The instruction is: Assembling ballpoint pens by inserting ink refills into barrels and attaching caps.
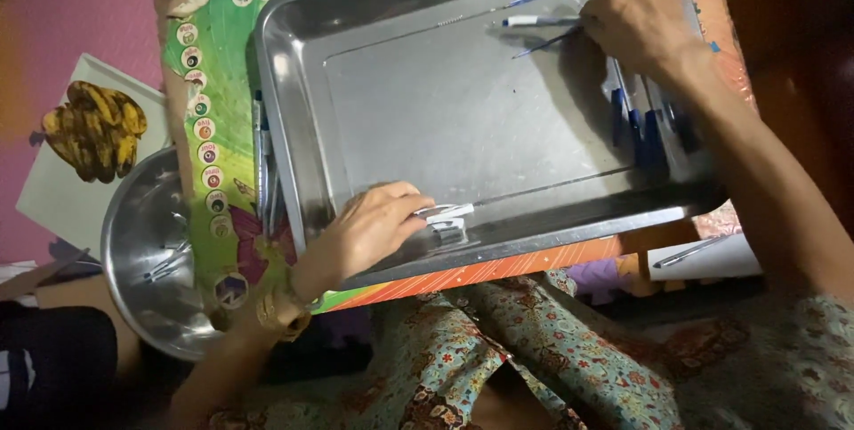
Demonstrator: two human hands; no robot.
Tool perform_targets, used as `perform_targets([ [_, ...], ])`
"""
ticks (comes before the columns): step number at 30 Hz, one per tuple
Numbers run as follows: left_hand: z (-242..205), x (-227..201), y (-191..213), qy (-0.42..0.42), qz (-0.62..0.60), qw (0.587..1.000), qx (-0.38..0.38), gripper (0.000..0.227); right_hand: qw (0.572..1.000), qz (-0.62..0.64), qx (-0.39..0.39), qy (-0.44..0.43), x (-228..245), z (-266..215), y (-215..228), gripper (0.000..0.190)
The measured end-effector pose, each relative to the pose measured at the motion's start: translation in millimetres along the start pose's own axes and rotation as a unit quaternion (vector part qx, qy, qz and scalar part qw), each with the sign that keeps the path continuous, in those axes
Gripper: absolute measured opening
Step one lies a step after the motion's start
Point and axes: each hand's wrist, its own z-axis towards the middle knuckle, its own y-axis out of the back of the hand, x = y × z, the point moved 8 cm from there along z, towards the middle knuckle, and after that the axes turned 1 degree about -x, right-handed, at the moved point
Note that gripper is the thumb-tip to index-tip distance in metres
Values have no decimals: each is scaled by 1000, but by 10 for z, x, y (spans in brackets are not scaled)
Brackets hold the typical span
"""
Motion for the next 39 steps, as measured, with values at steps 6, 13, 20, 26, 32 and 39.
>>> perform_targets([
  [6,-421,105,854,-51,108,969,-217,27,997,-45,-5,-59,-105,161,-76,23],
  [13,-1101,1060,1045,125,283,893,-326,33,987,82,-126,-51,43,-69,421,19],
  [20,-1128,1368,1059,205,175,911,-312,23,971,219,-56,-77,253,-214,562,20],
  [26,-1249,1785,1051,104,165,899,-392,15,987,160,30,3,906,-118,387,14],
  [32,-1316,1115,1577,88,122,883,-444,8,964,186,44,186,2298,76,725,24],
  [39,-1061,579,1552,34,124,880,-458,11,899,168,343,216,2835,87,1174,32],
])
